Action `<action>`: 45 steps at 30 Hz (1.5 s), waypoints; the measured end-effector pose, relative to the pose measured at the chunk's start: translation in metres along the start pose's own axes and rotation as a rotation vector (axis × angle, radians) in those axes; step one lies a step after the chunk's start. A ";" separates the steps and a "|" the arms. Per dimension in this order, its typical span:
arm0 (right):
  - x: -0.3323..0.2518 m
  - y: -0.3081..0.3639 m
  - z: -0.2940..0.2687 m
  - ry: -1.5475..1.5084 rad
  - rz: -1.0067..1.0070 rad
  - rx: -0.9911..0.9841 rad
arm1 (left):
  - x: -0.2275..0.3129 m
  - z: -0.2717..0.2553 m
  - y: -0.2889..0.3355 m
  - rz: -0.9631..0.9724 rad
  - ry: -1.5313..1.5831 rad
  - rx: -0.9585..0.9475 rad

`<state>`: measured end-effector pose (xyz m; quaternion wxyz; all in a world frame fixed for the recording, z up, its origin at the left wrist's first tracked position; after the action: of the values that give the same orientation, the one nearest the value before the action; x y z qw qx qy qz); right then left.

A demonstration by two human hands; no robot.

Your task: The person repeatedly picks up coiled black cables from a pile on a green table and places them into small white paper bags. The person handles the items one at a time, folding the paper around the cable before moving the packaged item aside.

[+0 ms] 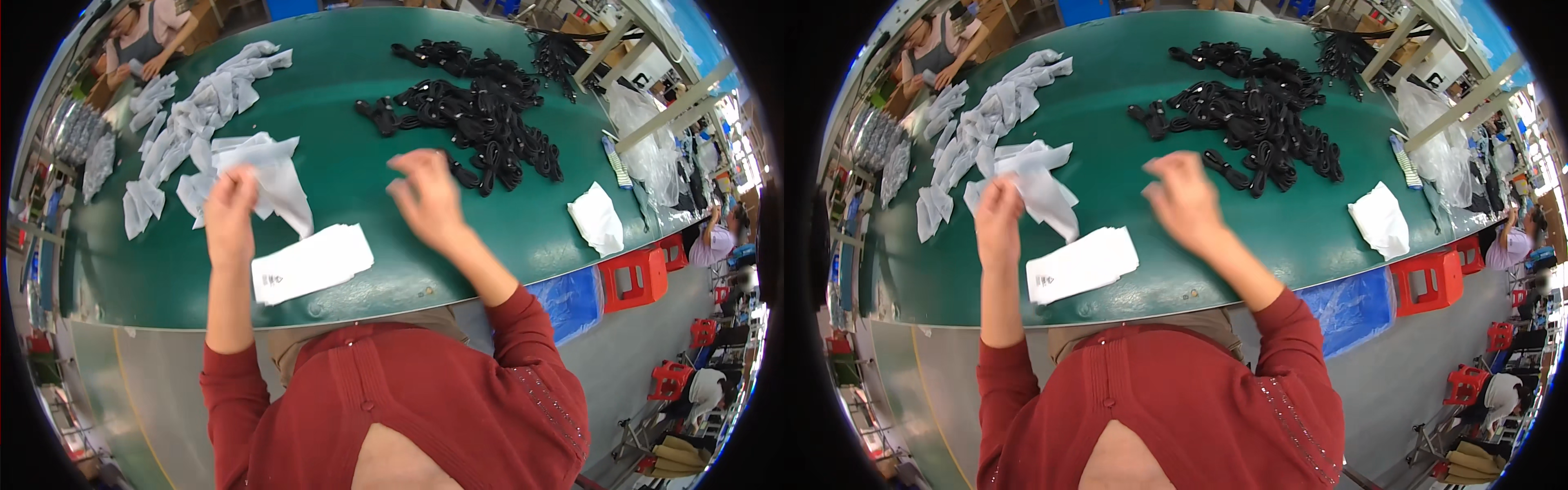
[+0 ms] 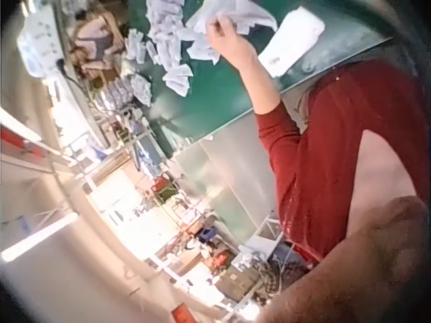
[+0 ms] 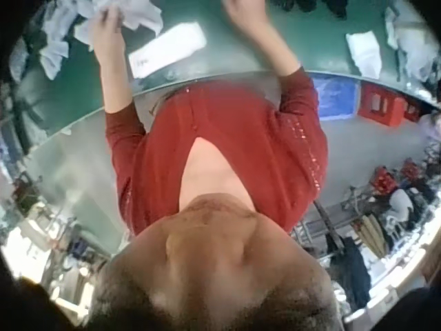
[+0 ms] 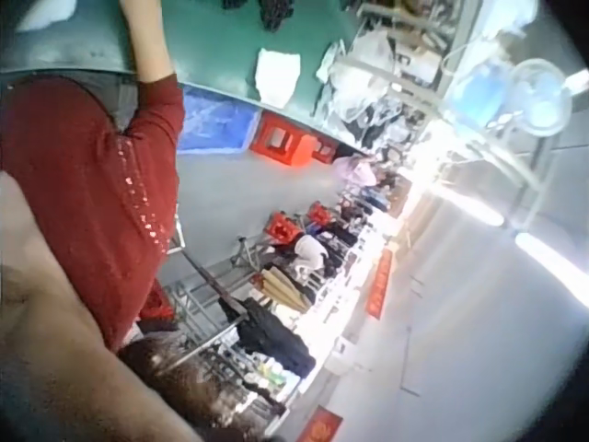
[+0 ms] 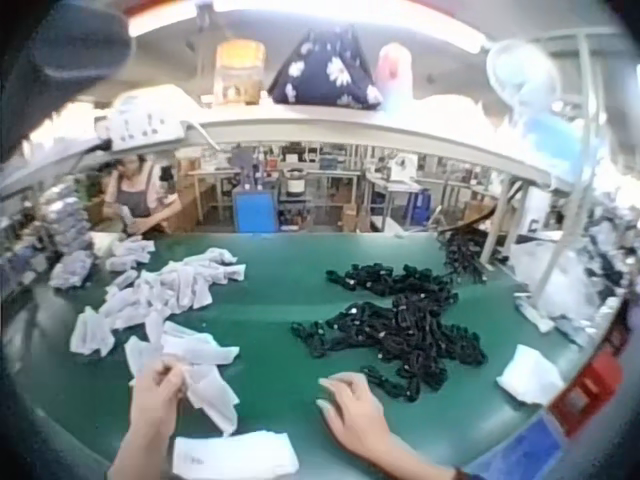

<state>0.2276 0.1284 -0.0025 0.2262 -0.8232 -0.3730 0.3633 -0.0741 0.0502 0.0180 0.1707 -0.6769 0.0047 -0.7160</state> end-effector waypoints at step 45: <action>-0.027 0.058 0.018 -0.595 0.155 -0.676 | -0.047 0.055 0.089 0.035 -0.467 -0.289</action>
<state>0.2275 0.0726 -0.0396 -0.2000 -0.7360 -0.4569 0.4578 0.0017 -0.0094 -0.0437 0.0814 -0.8407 0.0790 -0.5294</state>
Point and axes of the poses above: each hand's wrist, its own y-axis away from the middle knuckle, its own z-axis out of the palm, x = y × z, the point moved 1 cm from there along -y, towards the middle knuckle, and after that the axes turned 7 degrees about -x, right-handed, at the moved point
